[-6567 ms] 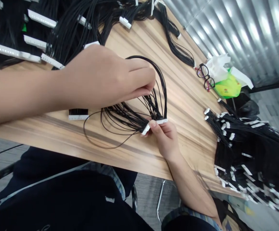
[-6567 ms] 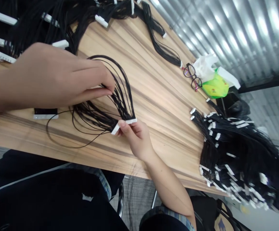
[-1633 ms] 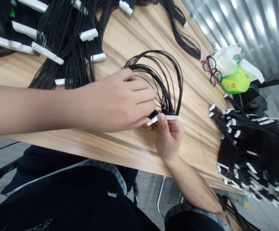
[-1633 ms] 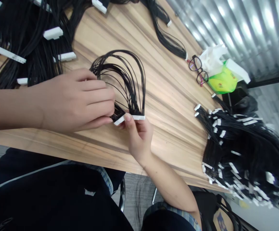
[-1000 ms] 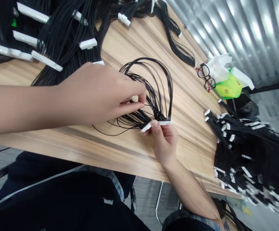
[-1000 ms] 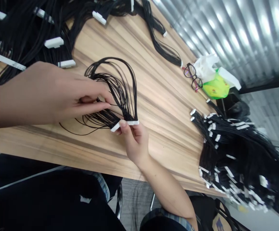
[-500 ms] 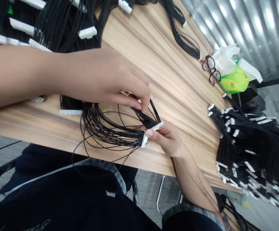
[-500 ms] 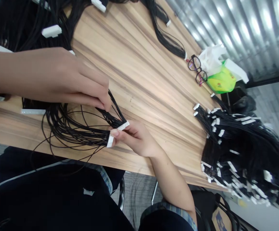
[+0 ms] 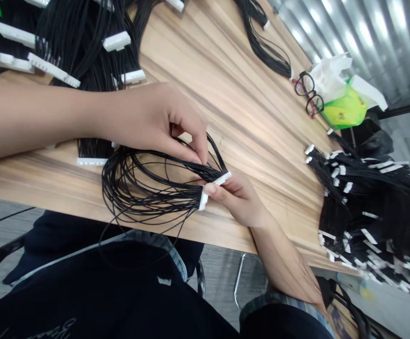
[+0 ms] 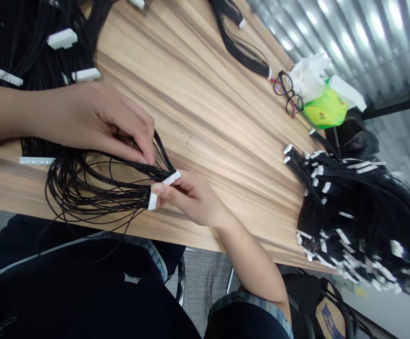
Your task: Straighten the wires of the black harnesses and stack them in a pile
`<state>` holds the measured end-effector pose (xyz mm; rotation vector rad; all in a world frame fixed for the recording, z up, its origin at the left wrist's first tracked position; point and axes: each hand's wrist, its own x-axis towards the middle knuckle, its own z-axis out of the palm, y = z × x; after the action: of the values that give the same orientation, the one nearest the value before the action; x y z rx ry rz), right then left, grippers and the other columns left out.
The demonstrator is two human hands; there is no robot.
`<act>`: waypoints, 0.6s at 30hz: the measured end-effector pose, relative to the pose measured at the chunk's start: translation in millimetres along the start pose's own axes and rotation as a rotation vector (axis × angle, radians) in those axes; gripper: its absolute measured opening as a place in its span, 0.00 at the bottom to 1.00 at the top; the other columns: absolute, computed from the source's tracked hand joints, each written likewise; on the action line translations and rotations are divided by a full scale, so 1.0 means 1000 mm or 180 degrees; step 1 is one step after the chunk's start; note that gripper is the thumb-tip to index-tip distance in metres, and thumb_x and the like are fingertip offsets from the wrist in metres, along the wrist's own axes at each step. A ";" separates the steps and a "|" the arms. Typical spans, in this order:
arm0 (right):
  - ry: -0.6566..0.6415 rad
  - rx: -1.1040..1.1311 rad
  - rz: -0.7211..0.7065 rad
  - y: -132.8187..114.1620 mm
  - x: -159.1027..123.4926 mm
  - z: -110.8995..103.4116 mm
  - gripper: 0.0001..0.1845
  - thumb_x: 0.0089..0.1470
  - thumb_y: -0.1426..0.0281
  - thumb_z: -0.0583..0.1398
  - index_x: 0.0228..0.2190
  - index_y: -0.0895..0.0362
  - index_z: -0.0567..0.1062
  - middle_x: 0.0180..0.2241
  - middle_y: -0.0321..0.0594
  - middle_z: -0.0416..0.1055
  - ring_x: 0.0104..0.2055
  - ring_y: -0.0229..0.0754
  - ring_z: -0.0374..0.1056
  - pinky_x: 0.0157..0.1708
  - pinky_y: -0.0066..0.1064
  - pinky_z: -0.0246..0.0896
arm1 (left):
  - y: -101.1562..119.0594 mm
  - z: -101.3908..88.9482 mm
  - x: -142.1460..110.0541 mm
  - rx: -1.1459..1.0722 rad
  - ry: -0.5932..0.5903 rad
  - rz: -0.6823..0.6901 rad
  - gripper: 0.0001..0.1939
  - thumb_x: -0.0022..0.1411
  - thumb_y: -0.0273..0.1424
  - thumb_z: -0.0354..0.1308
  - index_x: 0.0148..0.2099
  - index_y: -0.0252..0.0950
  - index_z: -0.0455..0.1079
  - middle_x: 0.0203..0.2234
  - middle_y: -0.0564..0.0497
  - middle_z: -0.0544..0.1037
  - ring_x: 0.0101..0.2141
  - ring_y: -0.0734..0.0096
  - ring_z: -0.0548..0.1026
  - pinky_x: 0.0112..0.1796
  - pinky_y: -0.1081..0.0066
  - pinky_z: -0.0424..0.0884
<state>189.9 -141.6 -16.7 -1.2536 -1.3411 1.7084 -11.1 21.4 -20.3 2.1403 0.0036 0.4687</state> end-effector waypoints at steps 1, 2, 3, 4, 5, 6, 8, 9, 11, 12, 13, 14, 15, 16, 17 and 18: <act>0.0015 0.0005 0.0010 0.000 0.000 0.000 0.23 0.61 0.49 0.65 0.26 0.54 0.82 0.26 0.34 0.80 0.30 0.34 0.74 0.34 0.26 0.72 | 0.000 0.000 0.000 0.0004 -0.0012 -0.0048 0.29 0.74 0.55 0.52 0.44 0.37 0.83 0.33 0.53 0.82 0.29 0.86 0.71 0.28 0.76 0.60; 0.0023 0.0004 0.0016 0.000 0.000 0.001 0.23 0.61 0.49 0.65 0.26 0.54 0.82 0.26 0.34 0.81 0.30 0.34 0.74 0.34 0.26 0.72 | -0.001 0.001 0.000 0.0002 -0.0026 -0.0090 0.30 0.73 0.56 0.52 0.44 0.37 0.83 0.33 0.53 0.82 0.29 0.86 0.71 0.28 0.76 0.60; 0.0044 0.0001 0.0017 0.000 0.000 0.001 0.23 0.61 0.49 0.65 0.26 0.54 0.82 0.26 0.34 0.81 0.30 0.34 0.74 0.34 0.26 0.73 | -0.001 0.000 0.000 0.0013 -0.0043 -0.0117 0.32 0.73 0.57 0.51 0.44 0.36 0.83 0.33 0.53 0.82 0.30 0.85 0.71 0.28 0.76 0.61; 0.0084 -0.0003 0.0010 0.000 0.000 0.002 0.22 0.60 0.50 0.65 0.26 0.54 0.82 0.26 0.34 0.80 0.30 0.34 0.75 0.34 0.26 0.73 | 0.000 -0.001 0.000 0.0069 -0.0053 -0.0104 0.32 0.73 0.58 0.50 0.44 0.36 0.83 0.33 0.53 0.82 0.30 0.85 0.71 0.29 0.76 0.61; 0.0154 -0.0006 -0.0017 0.000 0.000 0.002 0.22 0.60 0.50 0.65 0.26 0.54 0.81 0.26 0.34 0.80 0.29 0.35 0.75 0.34 0.27 0.73 | 0.001 -0.002 0.000 0.0208 -0.0006 -0.0061 0.31 0.74 0.57 0.50 0.45 0.37 0.82 0.34 0.53 0.82 0.30 0.85 0.70 0.30 0.76 0.62; 0.0263 -0.0005 -0.0068 0.000 0.001 0.002 0.22 0.60 0.50 0.65 0.26 0.54 0.81 0.25 0.33 0.80 0.29 0.35 0.74 0.33 0.28 0.74 | 0.004 -0.003 0.000 0.0456 0.0135 -0.0030 0.29 0.75 0.55 0.50 0.46 0.38 0.82 0.35 0.53 0.82 0.30 0.85 0.69 0.31 0.75 0.63; 0.0666 0.0033 -0.0257 0.002 0.002 0.001 0.21 0.61 0.51 0.65 0.26 0.53 0.80 0.24 0.32 0.78 0.26 0.35 0.73 0.32 0.29 0.73 | 0.014 -0.006 -0.002 0.1214 0.0628 -0.0106 0.24 0.76 0.51 0.52 0.50 0.38 0.80 0.36 0.53 0.80 0.32 0.83 0.67 0.36 0.72 0.64; 0.0946 0.0055 -0.0367 0.004 0.004 0.000 0.21 0.61 0.51 0.65 0.25 0.52 0.79 0.23 0.32 0.77 0.25 0.35 0.72 0.31 0.29 0.73 | 0.020 -0.007 -0.003 0.1615 0.0916 -0.0190 0.23 0.76 0.50 0.53 0.52 0.38 0.79 0.37 0.52 0.79 0.34 0.81 0.67 0.38 0.71 0.64; 0.1548 0.0115 -0.0563 0.007 0.007 -0.002 0.20 0.60 0.51 0.66 0.25 0.52 0.79 0.22 0.32 0.77 0.24 0.35 0.71 0.30 0.30 0.72 | 0.033 -0.005 -0.007 0.2172 0.1233 -0.0232 0.20 0.76 0.47 0.53 0.52 0.38 0.77 0.38 0.52 0.78 0.37 0.79 0.70 0.39 0.71 0.62; 0.1798 0.0160 -0.0637 0.009 0.008 -0.002 0.20 0.59 0.51 0.67 0.25 0.52 0.79 0.22 0.32 0.77 0.24 0.35 0.72 0.29 0.30 0.72 | 0.037 -0.003 -0.009 0.2285 0.1175 -0.0095 0.18 0.77 0.45 0.52 0.51 0.39 0.77 0.37 0.54 0.79 0.37 0.79 0.72 0.37 0.72 0.60; 0.1988 0.0205 -0.0704 0.010 0.009 -0.002 0.20 0.58 0.51 0.67 0.25 0.52 0.79 0.22 0.32 0.77 0.24 0.36 0.72 0.29 0.30 0.72 | 0.040 0.001 -0.011 0.2322 0.1001 0.0092 0.18 0.77 0.44 0.51 0.50 0.40 0.77 0.34 0.56 0.80 0.34 0.81 0.73 0.34 0.75 0.57; 0.2112 0.0241 -0.0757 0.012 0.010 -0.002 0.19 0.58 0.51 0.67 0.25 0.51 0.79 0.22 0.32 0.76 0.25 0.36 0.72 0.28 0.30 0.71 | 0.042 0.005 -0.014 0.2314 0.0811 0.0266 0.17 0.78 0.44 0.49 0.50 0.42 0.77 0.30 0.58 0.79 0.30 0.83 0.72 0.31 0.76 0.54; 0.2189 0.0259 -0.0814 0.013 0.011 -0.001 0.19 0.59 0.51 0.67 0.26 0.51 0.79 0.22 0.32 0.76 0.25 0.36 0.73 0.28 0.30 0.71 | 0.042 0.009 -0.016 0.2291 0.0673 0.0388 0.18 0.79 0.44 0.47 0.51 0.43 0.76 0.25 0.59 0.78 0.25 0.84 0.71 0.29 0.77 0.51; 0.2228 0.0256 -0.0876 0.014 0.011 0.001 0.18 0.60 0.52 0.67 0.26 0.51 0.78 0.21 0.32 0.75 0.24 0.36 0.73 0.28 0.30 0.71 | 0.042 0.014 -0.017 0.2290 0.0606 0.0416 0.20 0.80 0.43 0.45 0.53 0.43 0.76 0.21 0.60 0.75 0.22 0.84 0.68 0.27 0.78 0.48; 0.2243 0.0234 -0.0929 0.015 0.011 0.003 0.17 0.60 0.53 0.66 0.26 0.51 0.78 0.21 0.31 0.75 0.24 0.36 0.72 0.28 0.31 0.72 | 0.041 0.017 -0.019 0.2320 0.0613 0.0366 0.21 0.81 0.43 0.42 0.55 0.42 0.75 0.18 0.60 0.73 0.20 0.84 0.65 0.26 0.77 0.47; 0.2246 0.0207 -0.0978 0.016 0.011 0.005 0.17 0.61 0.54 0.66 0.27 0.51 0.78 0.21 0.30 0.74 0.24 0.36 0.72 0.29 0.31 0.72 | 0.040 0.021 -0.019 0.2389 0.0661 0.0262 0.22 0.81 0.41 0.41 0.56 0.41 0.75 0.17 0.60 0.71 0.18 0.83 0.63 0.26 0.77 0.46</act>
<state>182.5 -138.0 -34.8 -1.3506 -0.9698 0.9500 -29.2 -22.0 -5.0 2.8152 0.2440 0.8334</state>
